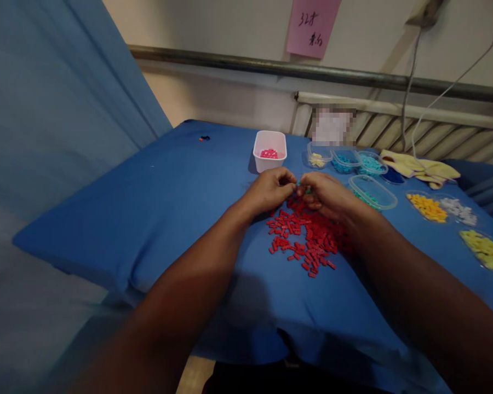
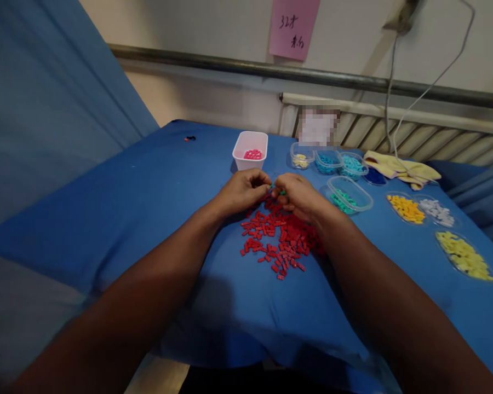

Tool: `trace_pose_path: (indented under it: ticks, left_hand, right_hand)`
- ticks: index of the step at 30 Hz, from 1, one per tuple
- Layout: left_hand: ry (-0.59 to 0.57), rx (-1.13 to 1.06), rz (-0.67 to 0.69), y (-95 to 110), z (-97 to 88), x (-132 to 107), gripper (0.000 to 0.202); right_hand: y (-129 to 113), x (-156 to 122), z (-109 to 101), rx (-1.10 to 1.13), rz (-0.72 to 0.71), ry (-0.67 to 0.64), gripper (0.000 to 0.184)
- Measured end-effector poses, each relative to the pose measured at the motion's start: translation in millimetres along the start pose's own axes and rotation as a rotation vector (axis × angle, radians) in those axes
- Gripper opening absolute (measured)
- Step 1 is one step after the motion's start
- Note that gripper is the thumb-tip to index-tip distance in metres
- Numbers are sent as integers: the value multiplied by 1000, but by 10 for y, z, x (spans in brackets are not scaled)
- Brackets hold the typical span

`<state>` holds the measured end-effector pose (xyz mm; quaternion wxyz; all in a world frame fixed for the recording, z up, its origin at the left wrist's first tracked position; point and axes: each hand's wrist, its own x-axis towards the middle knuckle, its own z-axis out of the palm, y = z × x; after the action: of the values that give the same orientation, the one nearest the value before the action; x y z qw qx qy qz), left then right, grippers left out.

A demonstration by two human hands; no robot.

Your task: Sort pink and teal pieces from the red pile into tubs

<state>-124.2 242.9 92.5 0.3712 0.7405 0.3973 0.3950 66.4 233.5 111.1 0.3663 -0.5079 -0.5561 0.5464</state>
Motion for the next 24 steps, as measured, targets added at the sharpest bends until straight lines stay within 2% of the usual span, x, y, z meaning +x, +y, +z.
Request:
trace_pose_path:
  ticks: [2,5,8,11,14,17,20,22,24]
  left_hand:
    - [45,-48,44,58,65,-10,13]
    - [103,-9,131,96,92,-21,13]
    - [70,46,224,110,78,-31,14]
    - [-3,99,220,148,69,-43,17]
    - [63,138,199,166,44,-34,21]
    - [196,145,196,79,-11,6,22]
    - [237,139,150,-94,-53,56,30]
    - [256,132,109,-209,-59,82,38]
    - [265,140,81,-303,-56,101,42]
  right_hand:
    - [-30,-2,-8,152,74,-85,13]
    - [-24,0,-22,358,144,-164,17]
    - [18,7,4,401,119,-145,17]
    - [28,14,42,439,139,-106,16]
    - [-74,-36,-41,465,164,-76,18]
    - [-270,-179,-356,455,51,-22,26]
    - [-406,-333,-814,429,-72,120,34]
    - [-391,-374,-1086,377,-74,228,38]
    - [-295,-349,-1269,284,-65,363,40]
